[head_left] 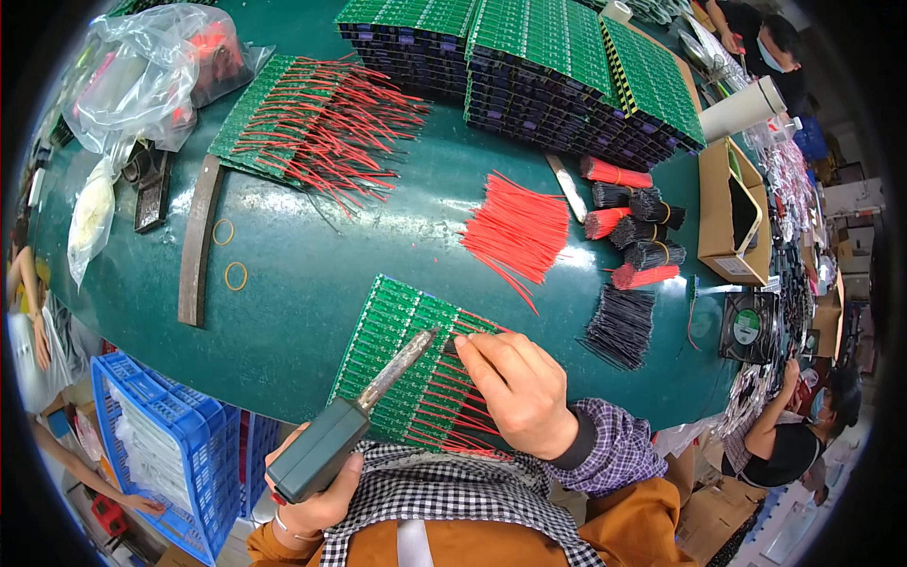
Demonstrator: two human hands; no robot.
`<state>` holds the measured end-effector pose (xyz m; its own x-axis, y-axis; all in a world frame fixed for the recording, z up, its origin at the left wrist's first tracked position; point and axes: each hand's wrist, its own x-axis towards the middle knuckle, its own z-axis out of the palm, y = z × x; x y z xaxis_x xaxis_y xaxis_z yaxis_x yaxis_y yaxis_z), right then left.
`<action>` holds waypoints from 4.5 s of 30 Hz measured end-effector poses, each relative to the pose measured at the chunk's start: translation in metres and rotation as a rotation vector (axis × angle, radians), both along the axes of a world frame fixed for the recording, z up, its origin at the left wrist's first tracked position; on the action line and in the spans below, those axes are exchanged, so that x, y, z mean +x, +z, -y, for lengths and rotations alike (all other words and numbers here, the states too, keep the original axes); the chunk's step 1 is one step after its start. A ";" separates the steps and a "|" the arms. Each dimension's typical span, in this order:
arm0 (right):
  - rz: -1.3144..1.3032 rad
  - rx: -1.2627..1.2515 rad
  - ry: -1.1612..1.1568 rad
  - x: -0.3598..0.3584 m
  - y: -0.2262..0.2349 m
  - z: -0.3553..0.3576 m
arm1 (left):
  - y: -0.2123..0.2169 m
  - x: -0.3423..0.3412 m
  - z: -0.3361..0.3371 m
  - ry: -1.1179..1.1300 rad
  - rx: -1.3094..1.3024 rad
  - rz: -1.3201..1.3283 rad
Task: The person positions red wires onto a circuit board panel by hand and solders them in place using a soldering tool.
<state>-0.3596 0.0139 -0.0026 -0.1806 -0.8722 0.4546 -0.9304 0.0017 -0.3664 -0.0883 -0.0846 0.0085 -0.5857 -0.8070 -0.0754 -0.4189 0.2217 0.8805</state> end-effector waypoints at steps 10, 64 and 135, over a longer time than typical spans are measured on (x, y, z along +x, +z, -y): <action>-0.044 0.025 0.004 -0.001 0.001 0.001 | 0.002 -0.005 0.002 -0.042 0.024 -0.012; -0.011 0.023 0.010 0.008 0.001 -0.004 | 0.000 0.006 -0.002 -0.028 0.016 -0.033; -0.040 0.013 0.020 0.016 -0.003 -0.007 | -0.003 0.027 -0.010 -0.040 -0.022 0.038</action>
